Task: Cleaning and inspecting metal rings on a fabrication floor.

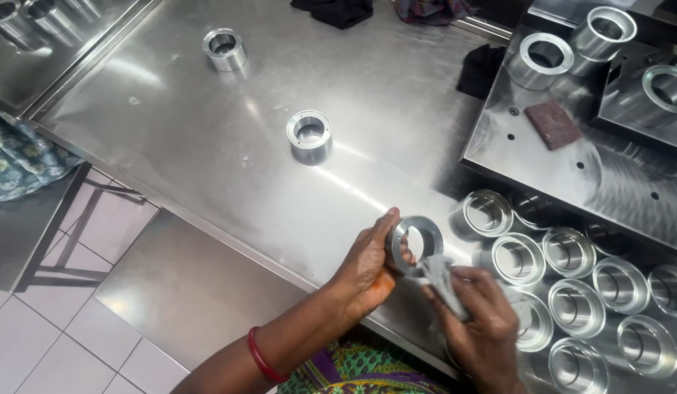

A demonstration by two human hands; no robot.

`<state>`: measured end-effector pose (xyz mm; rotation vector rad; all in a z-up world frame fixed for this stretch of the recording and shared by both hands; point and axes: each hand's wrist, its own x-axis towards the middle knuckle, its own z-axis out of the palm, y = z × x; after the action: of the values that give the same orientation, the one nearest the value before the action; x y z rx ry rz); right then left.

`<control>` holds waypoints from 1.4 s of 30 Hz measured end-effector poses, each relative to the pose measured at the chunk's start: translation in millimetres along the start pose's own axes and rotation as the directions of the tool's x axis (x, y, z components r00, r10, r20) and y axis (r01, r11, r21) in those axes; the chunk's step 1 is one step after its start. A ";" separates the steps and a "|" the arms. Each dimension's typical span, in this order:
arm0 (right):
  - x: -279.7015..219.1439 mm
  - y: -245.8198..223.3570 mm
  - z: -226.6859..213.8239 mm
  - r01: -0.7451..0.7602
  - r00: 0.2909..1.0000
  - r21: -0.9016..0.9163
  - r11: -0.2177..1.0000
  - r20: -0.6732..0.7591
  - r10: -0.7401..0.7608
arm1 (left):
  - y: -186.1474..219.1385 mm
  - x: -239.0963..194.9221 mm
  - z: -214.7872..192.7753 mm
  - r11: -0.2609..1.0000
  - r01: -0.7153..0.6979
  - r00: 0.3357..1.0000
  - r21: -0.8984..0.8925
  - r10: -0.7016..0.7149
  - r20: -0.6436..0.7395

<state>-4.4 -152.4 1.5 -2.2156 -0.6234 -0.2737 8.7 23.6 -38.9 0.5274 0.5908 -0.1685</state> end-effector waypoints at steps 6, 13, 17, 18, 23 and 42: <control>8.5 -19.3 0.2 0.149 0.986 0.033 0.988 0.073 -0.151 | -5.3 -24.8 22.0 0.997 0.004 0.998 0.071 -0.009 0.067; 31.1 8.8 -15.0 -0.005 0.998 -0.168 0.986 -0.059 -0.005 | -4.1 -20.9 6.5 0.984 -0.089 0.994 0.157 0.079 0.072; 26.8 13.5 -15.6 -0.098 0.990 0.135 0.986 -0.091 0.110 | -6.8 -35.6 31.5 0.760 -0.422 0.906 0.495 0.365 0.214; 25.6 14.6 -13.4 -0.136 0.989 0.165 0.977 -0.038 0.144 | -8.4 -40.3 41.7 0.585 -0.595 0.801 0.552 0.488 0.347; 26.4 15.7 -5.7 -0.498 0.856 0.695 0.519 0.298 0.421 | -8.0 -30.6 36.3 0.793 -0.518 0.811 0.320 0.337 0.478; 17.7 22.0 17.8 -0.323 0.925 0.101 0.941 -0.180 0.336 | -38.4 -7.2 36.0 0.994 0.040 0.997 -0.102 -0.033 0.065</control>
<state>22.0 -145.2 -17.6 -2.1506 -0.1454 -0.2843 8.9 -28.0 -25.8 0.4099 0.5444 -0.1877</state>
